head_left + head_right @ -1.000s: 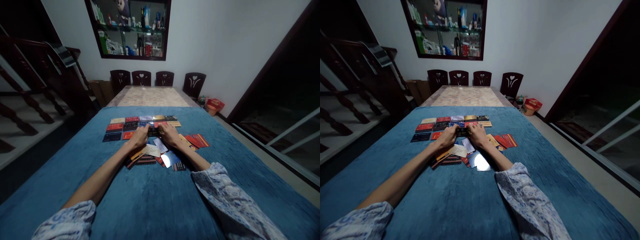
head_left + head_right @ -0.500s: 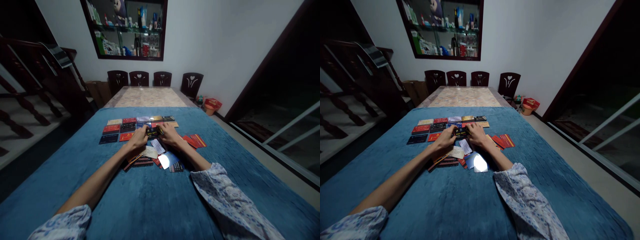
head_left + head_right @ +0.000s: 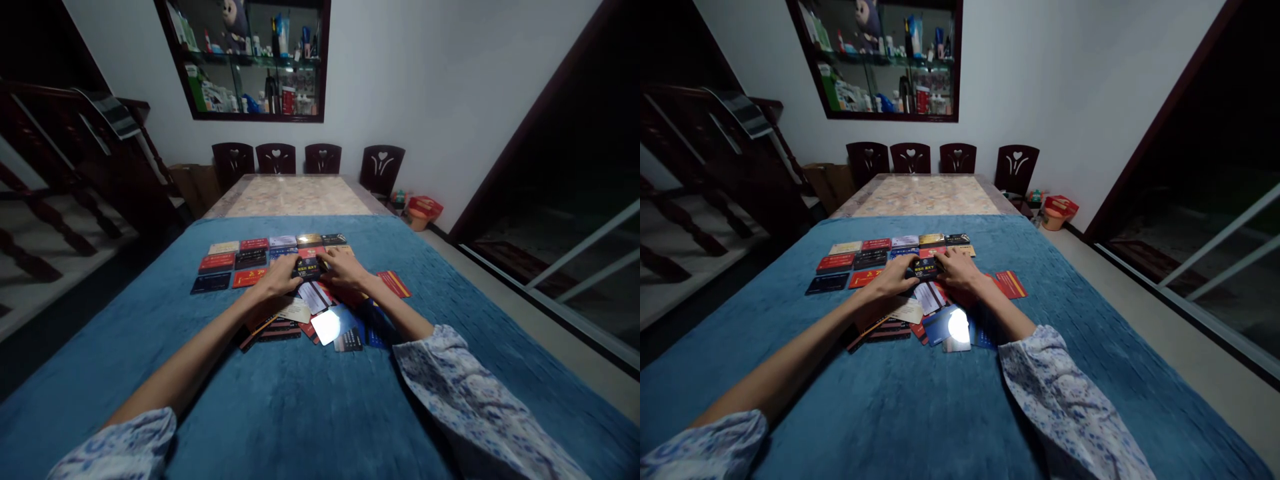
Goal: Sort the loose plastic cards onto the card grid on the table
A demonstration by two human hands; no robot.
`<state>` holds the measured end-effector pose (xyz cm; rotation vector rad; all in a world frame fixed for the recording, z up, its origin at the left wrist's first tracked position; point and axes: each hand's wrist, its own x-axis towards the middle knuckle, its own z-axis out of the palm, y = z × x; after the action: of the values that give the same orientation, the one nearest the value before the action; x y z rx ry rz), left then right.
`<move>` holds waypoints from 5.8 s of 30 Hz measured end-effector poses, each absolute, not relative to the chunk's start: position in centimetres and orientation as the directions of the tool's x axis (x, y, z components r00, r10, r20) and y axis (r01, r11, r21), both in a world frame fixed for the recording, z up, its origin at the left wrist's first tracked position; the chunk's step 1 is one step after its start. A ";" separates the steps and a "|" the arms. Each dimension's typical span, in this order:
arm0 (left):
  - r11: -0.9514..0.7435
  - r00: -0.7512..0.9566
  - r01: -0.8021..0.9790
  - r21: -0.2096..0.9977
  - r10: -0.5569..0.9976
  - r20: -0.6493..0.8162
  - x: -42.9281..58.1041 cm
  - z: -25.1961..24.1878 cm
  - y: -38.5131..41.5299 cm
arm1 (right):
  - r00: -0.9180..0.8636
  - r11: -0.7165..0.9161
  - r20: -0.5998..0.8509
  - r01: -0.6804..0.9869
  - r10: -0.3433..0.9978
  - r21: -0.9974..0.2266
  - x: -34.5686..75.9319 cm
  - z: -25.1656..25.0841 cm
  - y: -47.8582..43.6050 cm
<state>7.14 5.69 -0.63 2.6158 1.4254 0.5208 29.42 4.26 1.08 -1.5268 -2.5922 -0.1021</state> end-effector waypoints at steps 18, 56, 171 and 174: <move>-0.561 0.532 0.807 0.186 0.826 0.186 12.6 1.8 7.8 | -0.484 0.483 0.112 0.875 0.868 0.035 34.4 2.5 7.4; -0.480 0.479 0.873 0.084 0.877 0.040 18.2 2.8 17.5 | -0.409 0.406 0.016 0.908 0.912 0.104 37.7 1.8 18.3; -0.621 0.625 0.775 0.119 0.781 0.005 9.8 2.0 1.9 | -0.700 0.713 0.158 0.699 0.696 -0.042 29.3 -0.4 4.2; -0.636 0.640 0.766 0.100 0.768 -0.015 10.0 2.1 1.6 | -0.693 0.708 0.162 0.703 0.703 -0.065 29.5 -0.5 4.5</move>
<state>10.00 1.55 2.09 2.7562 1.2929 0.0443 29.54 4.45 -0.46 -1.1376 -2.7389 -0.0029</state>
